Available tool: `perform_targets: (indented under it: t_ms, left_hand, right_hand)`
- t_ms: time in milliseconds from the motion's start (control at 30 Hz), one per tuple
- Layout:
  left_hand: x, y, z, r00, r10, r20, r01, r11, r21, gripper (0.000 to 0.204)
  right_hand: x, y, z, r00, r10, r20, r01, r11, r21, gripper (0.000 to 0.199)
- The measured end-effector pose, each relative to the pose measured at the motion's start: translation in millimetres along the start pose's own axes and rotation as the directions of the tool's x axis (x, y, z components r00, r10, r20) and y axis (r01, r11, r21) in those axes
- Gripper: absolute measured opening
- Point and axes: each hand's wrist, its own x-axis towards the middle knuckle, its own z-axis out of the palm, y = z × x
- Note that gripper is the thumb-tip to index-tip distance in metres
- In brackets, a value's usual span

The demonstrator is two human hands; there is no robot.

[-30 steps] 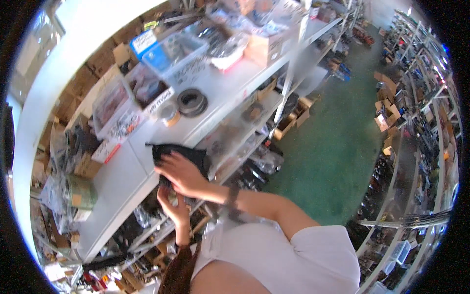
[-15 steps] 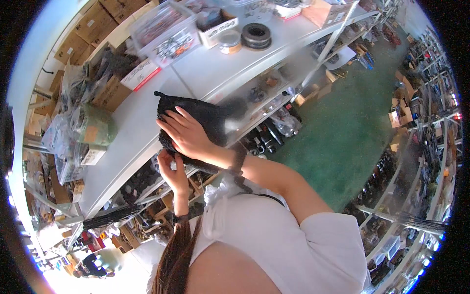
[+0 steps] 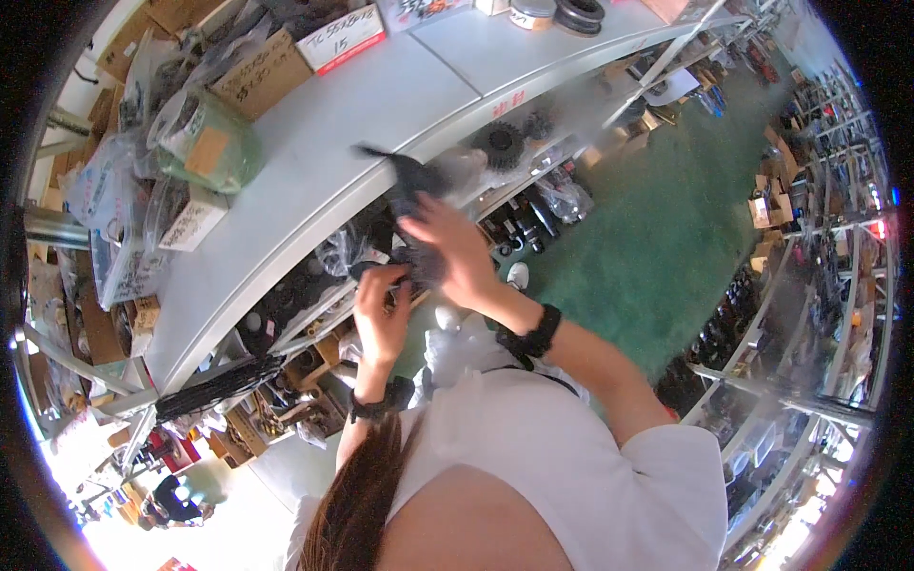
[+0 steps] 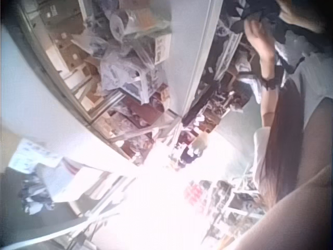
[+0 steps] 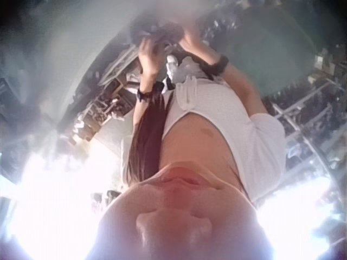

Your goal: The person wipes a dark plastic component with a black cloth, then removes a metal gear from a container and places it onto a shelf.

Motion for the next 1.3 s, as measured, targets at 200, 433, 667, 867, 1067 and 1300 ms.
perform_targets:
  t_ms: [200,433,667,867,1067,1300]
  left_hand:
    - [-20,0,33,0.985,0.088,0.151,-0.089,0.996,-0.003,0.022]
    - [-27,21,64,0.973,-0.094,0.211,0.132,0.976,-0.175,0.023]
    - [-7,73,117,0.956,-0.022,0.291,0.061,0.99,-0.125,0.022]
    - [-8,88,165,0.948,-0.091,0.304,0.118,0.99,-0.073,0.023]
    - [-22,97,178,0.955,-0.15,0.255,0.171,0.983,-0.062,0.026]
    - [-29,85,145,0.96,-0.165,0.227,0.17,0.985,0.0,0.032]
  right_hand:
    - [-44,3,-24,0.9,0.422,0.104,-0.423,0.795,0.436,0.038]
    - [-70,20,-39,0.853,0.479,0.207,-0.473,0.544,0.693,0.051]
    - [-132,102,-98,0.706,0.617,0.348,-0.706,0.579,0.408,0.036]
    - [-159,133,-131,0.505,0.695,0.512,-0.749,0.058,0.66,0.036]
    - [-130,124,-130,0.387,0.768,0.51,-0.673,-0.143,0.726,0.043]
    - [-102,115,-142,0.547,0.579,0.605,-0.515,-0.337,0.788,0.051]
